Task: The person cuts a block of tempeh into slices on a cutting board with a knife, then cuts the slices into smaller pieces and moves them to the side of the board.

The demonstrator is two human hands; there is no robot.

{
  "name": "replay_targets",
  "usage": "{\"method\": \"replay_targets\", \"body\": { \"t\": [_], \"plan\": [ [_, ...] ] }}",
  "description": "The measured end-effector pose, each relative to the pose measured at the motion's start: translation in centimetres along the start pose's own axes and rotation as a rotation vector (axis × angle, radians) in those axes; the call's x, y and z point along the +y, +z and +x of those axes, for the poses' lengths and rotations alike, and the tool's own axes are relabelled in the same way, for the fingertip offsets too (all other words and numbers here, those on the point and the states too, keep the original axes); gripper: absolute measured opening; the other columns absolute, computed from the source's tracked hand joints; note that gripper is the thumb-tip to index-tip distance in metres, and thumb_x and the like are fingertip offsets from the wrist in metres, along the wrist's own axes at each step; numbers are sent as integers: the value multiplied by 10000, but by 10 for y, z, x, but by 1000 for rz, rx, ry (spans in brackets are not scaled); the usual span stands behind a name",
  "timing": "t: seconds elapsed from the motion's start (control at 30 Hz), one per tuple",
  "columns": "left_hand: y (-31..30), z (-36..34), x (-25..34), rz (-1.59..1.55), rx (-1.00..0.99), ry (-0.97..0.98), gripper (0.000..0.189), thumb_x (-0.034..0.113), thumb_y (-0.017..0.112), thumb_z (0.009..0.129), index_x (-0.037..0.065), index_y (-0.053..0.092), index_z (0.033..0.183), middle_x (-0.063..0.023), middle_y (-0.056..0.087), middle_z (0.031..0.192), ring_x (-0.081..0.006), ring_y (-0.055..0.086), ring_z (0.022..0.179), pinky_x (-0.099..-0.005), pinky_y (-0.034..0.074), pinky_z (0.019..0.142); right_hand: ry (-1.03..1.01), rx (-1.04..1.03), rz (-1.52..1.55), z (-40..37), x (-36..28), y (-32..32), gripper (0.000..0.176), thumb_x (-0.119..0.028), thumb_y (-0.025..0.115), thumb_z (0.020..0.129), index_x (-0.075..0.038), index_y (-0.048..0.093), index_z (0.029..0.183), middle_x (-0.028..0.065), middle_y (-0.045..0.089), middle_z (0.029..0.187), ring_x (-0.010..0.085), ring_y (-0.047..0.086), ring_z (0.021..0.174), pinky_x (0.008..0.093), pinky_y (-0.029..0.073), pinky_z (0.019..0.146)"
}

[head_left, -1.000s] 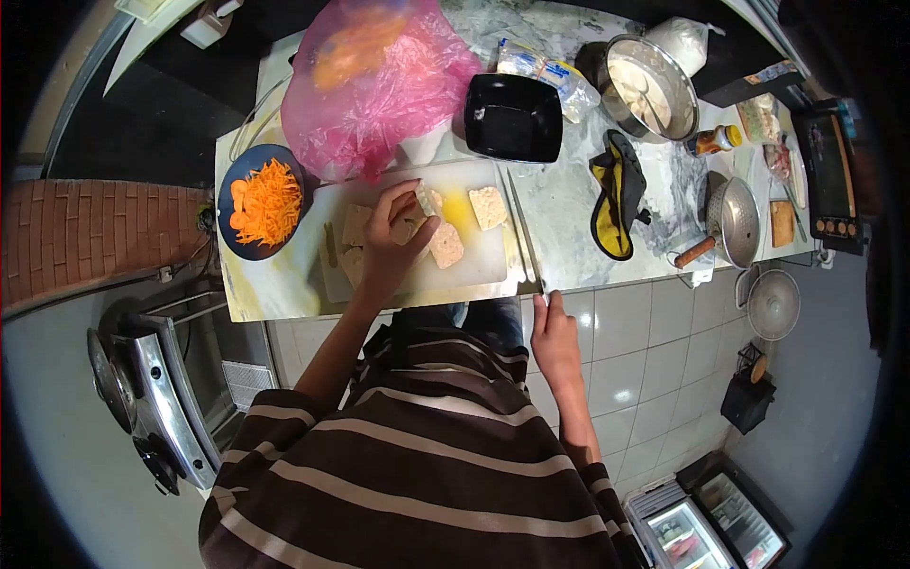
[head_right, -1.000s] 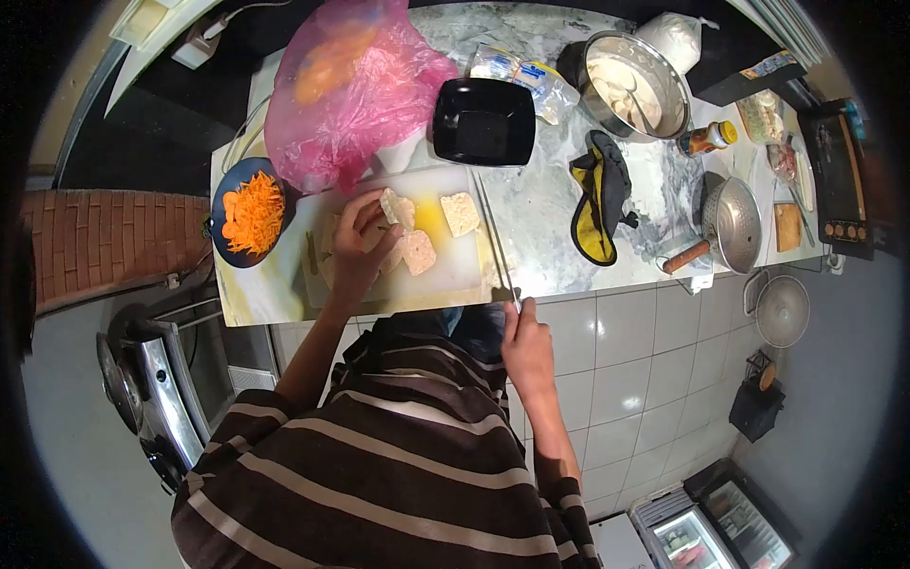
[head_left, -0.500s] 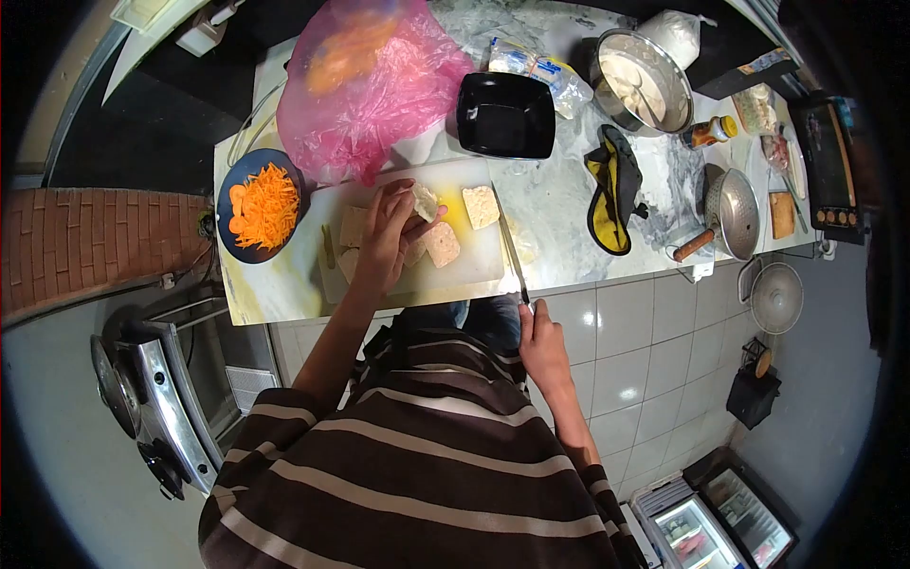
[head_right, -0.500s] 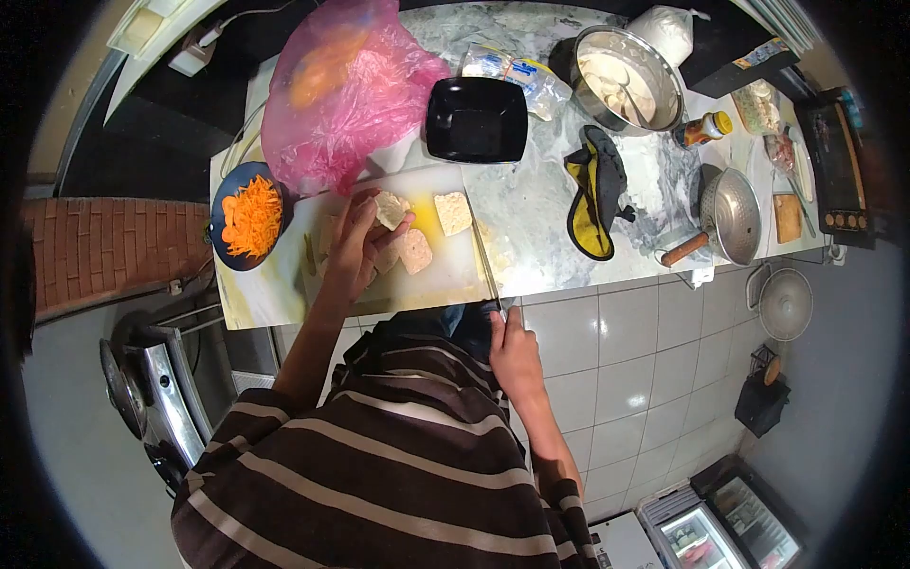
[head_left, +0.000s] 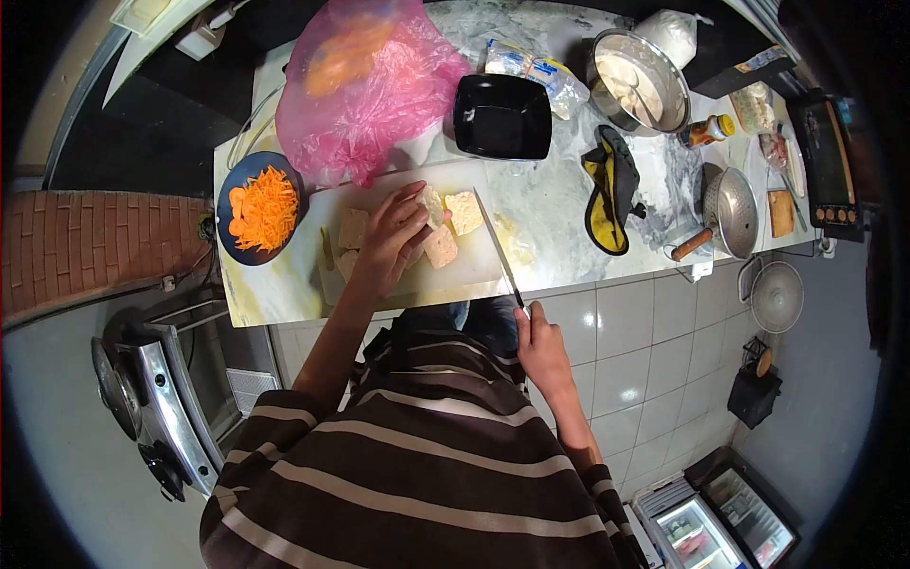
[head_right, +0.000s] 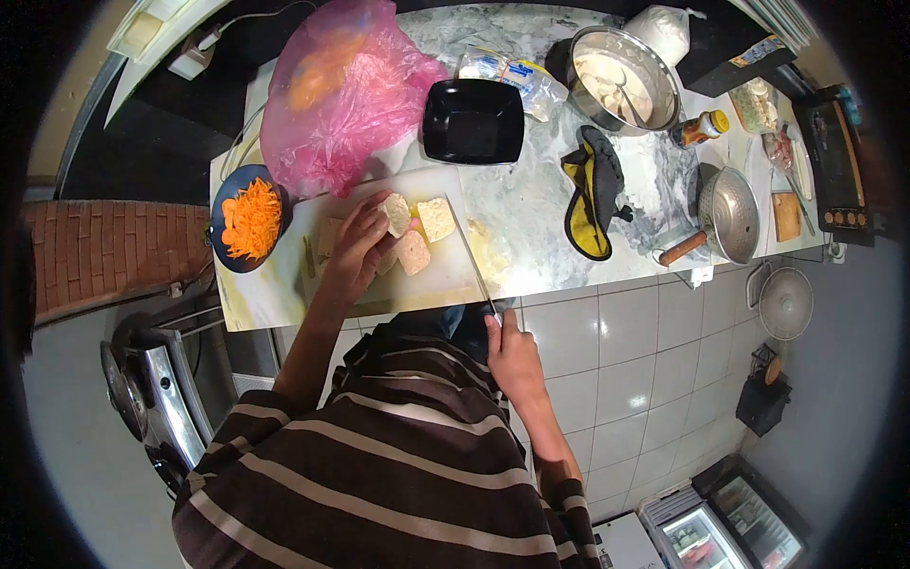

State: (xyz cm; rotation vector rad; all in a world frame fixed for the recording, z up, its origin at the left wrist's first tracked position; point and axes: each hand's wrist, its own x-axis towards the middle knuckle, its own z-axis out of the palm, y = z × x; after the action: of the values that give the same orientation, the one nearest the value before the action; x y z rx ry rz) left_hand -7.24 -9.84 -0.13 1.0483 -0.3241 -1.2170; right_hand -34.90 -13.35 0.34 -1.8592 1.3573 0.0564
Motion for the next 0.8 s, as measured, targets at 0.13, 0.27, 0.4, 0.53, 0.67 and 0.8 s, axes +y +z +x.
{"method": "replay_targets", "body": {
  "t": [0.13,0.27,0.4,0.53,0.67,0.8],
  "plan": [
    [1,-2,-1,12,-24,14,437,25,627,965,45,500,1383,-66,576,1236,-173,610,1205,-245,507,953,-35,-9,-23,0,-8,0,380,-293,518,1042,70,548,1149,349,600,719,560,590,754,588,438,626],
    [-5,5,-19,362,1,252,499,5,710,897,54,524,1357,-74,577,1221,-172,631,1148,-257,509,967,-70,-22,27,2,-6,-3,393,-292,516,1042,81,548,1159,354,602,724,559,593,751,583,446,629],
    [1,12,-24,640,31,320,557,63,793,824,60,537,1319,-89,581,1215,-185,636,1092,-310,501,1004,-53,31,109,3,-3,1,371,-302,509,1042,52,559,1139,356,612,721,559,604,754,607,466,635],
    [15,17,-21,722,49,374,555,72,802,794,58,547,1287,-104,586,1227,-210,607,1142,-348,477,1041,-46,16,122,9,-8,7,373,-299,503,1044,56,563,1141,357,612,723,558,605,754,602,464,635],
    [16,22,-19,1081,45,511,556,30,769,808,58,522,1305,-97,559,1288,-188,564,1174,-327,468,1010,-83,-42,139,16,-6,8,394,-301,497,1046,59,553,1198,352,615,720,553,611,766,588,470,641],
    [7,37,-43,744,-36,553,615,71,781,802,45,474,1335,-119,536,1295,-216,575,1169,-344,484,993,-4,-77,189,18,-9,-1,414,-308,489,1048,60,553,1228,352,625,752,549,618,800,578,477,676]
  ]
}}
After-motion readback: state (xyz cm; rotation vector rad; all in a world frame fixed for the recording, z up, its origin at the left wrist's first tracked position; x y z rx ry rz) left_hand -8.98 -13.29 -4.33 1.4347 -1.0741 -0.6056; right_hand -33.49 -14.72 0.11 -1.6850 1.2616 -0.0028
